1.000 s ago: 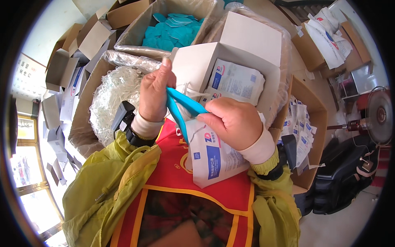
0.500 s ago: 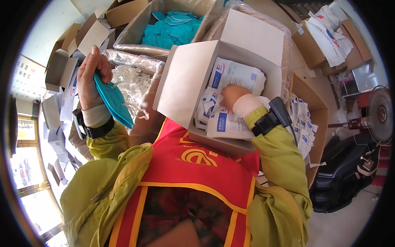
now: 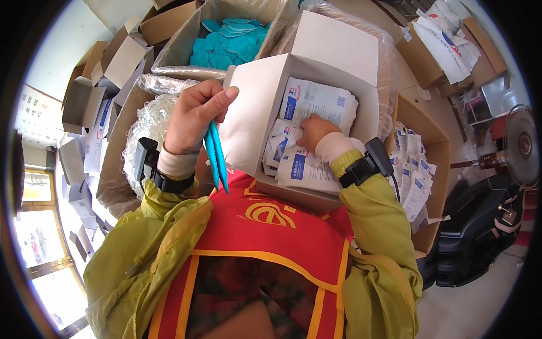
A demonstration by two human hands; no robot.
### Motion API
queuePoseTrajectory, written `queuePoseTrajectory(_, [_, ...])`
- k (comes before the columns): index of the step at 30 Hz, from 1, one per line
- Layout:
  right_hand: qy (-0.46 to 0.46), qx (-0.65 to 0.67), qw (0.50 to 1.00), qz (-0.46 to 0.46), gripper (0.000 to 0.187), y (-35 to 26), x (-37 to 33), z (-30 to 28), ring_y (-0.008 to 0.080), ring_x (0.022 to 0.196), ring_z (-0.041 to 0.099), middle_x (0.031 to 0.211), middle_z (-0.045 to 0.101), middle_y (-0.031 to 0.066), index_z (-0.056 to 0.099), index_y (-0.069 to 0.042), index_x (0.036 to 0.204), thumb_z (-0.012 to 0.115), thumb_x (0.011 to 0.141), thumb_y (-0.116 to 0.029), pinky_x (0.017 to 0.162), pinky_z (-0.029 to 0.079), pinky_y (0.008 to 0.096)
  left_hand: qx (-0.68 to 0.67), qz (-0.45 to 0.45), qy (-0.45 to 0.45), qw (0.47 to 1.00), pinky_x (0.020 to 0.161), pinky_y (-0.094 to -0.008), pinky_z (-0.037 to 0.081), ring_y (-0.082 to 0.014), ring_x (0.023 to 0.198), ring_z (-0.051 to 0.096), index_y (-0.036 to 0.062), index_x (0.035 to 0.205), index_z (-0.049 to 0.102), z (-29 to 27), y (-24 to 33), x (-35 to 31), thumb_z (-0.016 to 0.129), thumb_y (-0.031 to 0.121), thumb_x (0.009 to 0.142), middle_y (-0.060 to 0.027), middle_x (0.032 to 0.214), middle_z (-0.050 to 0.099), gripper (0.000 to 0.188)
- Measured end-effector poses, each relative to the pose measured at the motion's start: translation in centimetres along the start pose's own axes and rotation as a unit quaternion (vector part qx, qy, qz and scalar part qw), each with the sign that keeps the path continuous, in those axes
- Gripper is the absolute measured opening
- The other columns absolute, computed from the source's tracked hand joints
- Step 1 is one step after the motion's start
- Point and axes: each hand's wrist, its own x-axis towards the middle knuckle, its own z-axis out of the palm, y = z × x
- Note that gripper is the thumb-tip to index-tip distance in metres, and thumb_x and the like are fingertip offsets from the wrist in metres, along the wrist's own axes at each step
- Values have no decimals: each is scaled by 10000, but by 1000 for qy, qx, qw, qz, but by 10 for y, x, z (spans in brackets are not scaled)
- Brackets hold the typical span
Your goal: The recorder is packing stacks of blue protective masks into boxes in a warehouse setting.
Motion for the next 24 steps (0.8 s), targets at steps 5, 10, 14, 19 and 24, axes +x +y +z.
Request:
queuePoseTrajectory(5, [-16, 77, 997, -13, 258, -3, -3, -13, 357, 978, 609, 1050, 612, 191, 631, -38, 949, 726, 763, -191, 838, 489, 399, -4, 5, 8, 1000, 476, -218, 308, -34, 534, 388, 56, 625, 543, 4, 1, -2, 717, 291, 870, 43, 567, 473, 382])
queuePoseTrajectory(10, [-1, 122, 992, -33, 278, -5, -8, -11, 345, 998, 604, 1094, 608, 189, 636, -43, 974, 733, 757, -186, 857, 481, 393, 37, -25, -26, 999, 513, -207, 314, -33, 555, 416, 67, 654, 545, 11, 0, -2, 693, 274, 885, 37, 590, 501, 343])
queuePoseTrajectory(14, [61, 50, 996, -30, 365, 6, 1, 9, 331, 983, 609, 1089, 616, 173, 650, -43, 1057, 752, 737, -184, 868, 480, 376, 63, -6, -27, 998, 472, -233, 319, -34, 541, 393, 21, 628, 557, 18, 0, -3, 724, 272, 859, 42, 551, 473, 380])
queuePoseTrajectory(19, [8, 78, 997, -12, 390, 4, 2, -2, 336, 986, 606, 1069, 605, 161, 653, -52, 1084, 758, 736, -195, 882, 478, 364, 54, -7, -28, 998, 472, -230, 321, -32, 542, 393, 17, 627, 563, 19, 1, -4, 725, 263, 856, 44, 539, 464, 373])
queuePoseTrajectory(24, [88, 127, 986, -57, 177, -5, -22, -17, 363, 947, 590, 988, 592, 152, 611, -57, 933, 686, 784, -117, 810, 476, 402, 66, -15, -35, 997, 482, -225, 325, -31, 559, 400, 18, 655, 565, 18, -10, -2, 726, 261, 855, 39, 569, 488, 353])
